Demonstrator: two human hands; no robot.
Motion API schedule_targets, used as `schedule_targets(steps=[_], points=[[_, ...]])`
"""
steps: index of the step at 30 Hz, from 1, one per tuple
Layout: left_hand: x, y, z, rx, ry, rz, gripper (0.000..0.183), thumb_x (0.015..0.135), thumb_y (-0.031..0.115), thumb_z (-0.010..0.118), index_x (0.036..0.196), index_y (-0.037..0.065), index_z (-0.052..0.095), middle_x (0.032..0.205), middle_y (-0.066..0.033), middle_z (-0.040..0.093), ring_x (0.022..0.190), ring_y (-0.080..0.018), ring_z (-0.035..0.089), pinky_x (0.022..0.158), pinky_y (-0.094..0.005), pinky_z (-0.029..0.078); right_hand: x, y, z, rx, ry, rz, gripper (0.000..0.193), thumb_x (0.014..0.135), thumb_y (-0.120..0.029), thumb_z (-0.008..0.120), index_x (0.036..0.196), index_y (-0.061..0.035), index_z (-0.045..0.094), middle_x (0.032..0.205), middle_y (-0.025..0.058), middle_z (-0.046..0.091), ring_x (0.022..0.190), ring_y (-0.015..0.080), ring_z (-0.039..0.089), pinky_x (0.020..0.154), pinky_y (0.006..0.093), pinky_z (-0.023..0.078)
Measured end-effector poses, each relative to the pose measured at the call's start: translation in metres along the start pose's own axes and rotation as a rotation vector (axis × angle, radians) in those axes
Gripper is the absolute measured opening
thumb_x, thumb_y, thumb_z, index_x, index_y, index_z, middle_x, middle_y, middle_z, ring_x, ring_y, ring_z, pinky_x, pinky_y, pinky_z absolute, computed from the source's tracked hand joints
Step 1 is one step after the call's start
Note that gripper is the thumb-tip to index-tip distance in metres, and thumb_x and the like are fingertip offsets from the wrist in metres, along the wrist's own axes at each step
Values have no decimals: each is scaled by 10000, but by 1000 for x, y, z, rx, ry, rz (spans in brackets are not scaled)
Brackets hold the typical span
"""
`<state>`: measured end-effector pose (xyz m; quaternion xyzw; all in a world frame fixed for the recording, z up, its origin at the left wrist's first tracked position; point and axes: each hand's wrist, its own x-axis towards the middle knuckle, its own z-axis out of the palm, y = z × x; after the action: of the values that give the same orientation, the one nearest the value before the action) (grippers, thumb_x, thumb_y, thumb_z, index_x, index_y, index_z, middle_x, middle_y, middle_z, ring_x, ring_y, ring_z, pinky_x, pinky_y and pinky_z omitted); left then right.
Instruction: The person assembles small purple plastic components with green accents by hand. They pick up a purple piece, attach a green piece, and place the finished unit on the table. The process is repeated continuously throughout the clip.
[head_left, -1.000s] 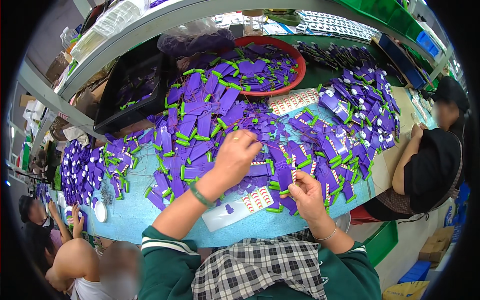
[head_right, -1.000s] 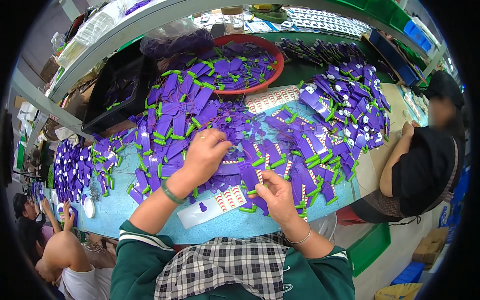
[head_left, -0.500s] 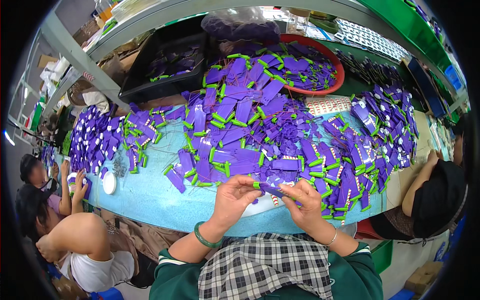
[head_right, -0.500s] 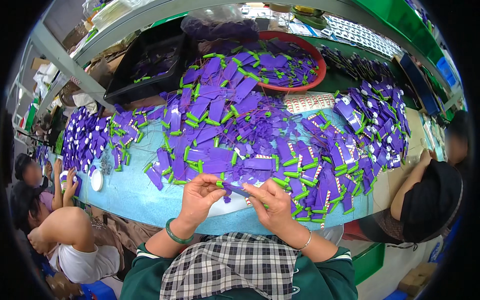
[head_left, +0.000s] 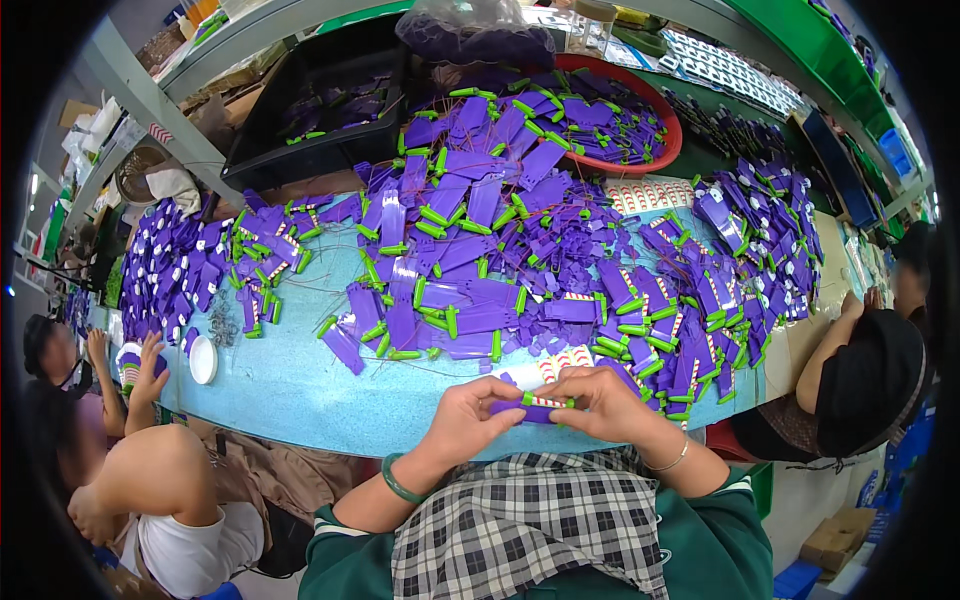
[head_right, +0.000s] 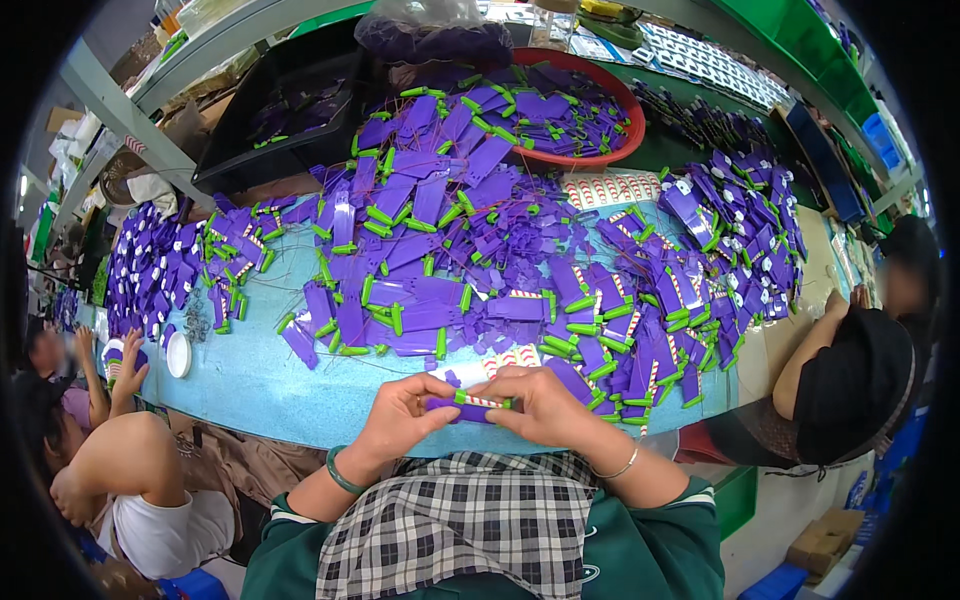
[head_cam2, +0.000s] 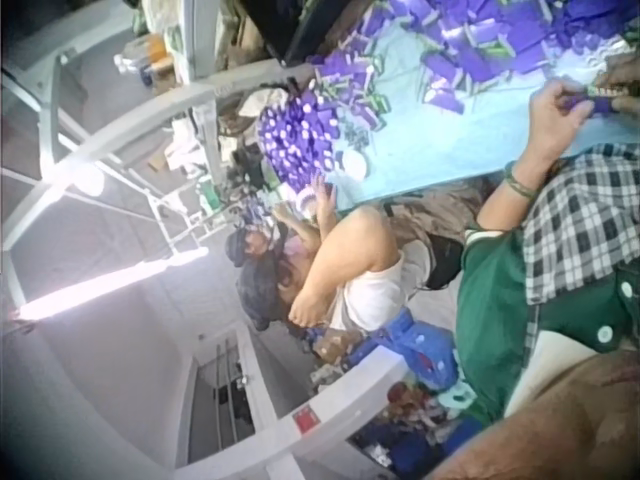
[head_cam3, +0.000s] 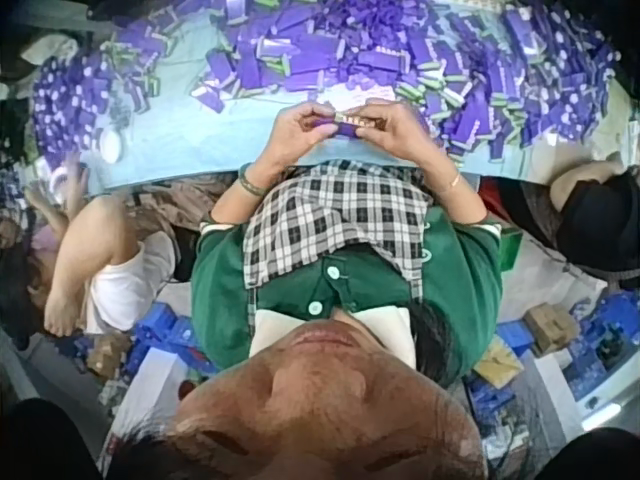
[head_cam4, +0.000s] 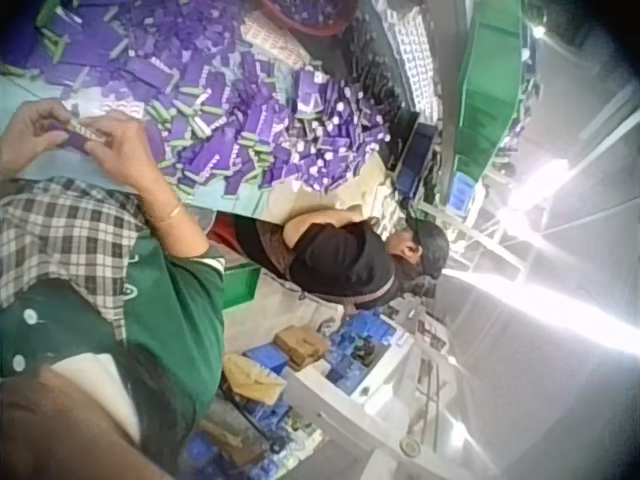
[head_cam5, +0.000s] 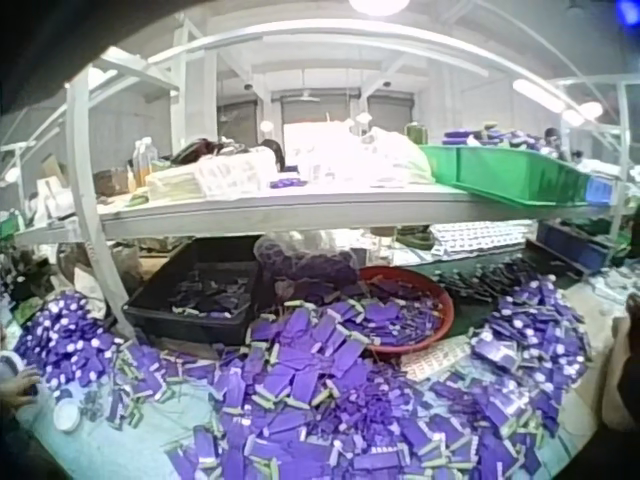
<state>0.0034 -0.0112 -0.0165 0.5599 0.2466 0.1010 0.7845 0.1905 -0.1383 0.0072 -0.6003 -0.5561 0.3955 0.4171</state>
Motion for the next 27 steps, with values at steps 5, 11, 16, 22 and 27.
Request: schedule_targets(steps=[5,11,16,22,27], points=[[0,-7,-6,-173,-27,109,210,848,-14,663,1053,-28,619,1003,-45,630,940,-126,612,825,-279,515,9,-7,35,211,235,-21,434,766,51,682,1183,-61,642,858,48,618,718,134,590,675,253,518],[-5,23,-13,110,-130,268,146,838,29,658,975,-22,655,1012,-63,575,895,-127,589,829,-280,481,26,-18,-2,161,-27,-174,262,796,8,656,1057,-15,652,862,66,624,697,143,608,633,281,517],[-8,56,-23,367,-183,311,118,811,76,671,880,-19,659,880,-65,607,791,-128,586,737,-254,473,41,-17,-2,-366,-41,-420,133,804,-169,706,838,-76,618,788,51,592,636,242,602,538,324,475],[-24,76,-56,-1,337,351,152,930,109,532,1022,-1,581,815,-75,616,708,-158,602,652,-285,495,66,-3,-15,-1060,193,-408,125,686,-125,592,801,-88,624,775,26,519,751,186,547,580,317,478],[-20,77,-67,-158,478,644,153,977,150,484,1095,55,465,879,-73,560,790,-178,569,717,-335,485,77,19,4,-1075,136,-473,121,695,-157,591,792,-94,627,867,20,519,858,178,521,655,304,450]])
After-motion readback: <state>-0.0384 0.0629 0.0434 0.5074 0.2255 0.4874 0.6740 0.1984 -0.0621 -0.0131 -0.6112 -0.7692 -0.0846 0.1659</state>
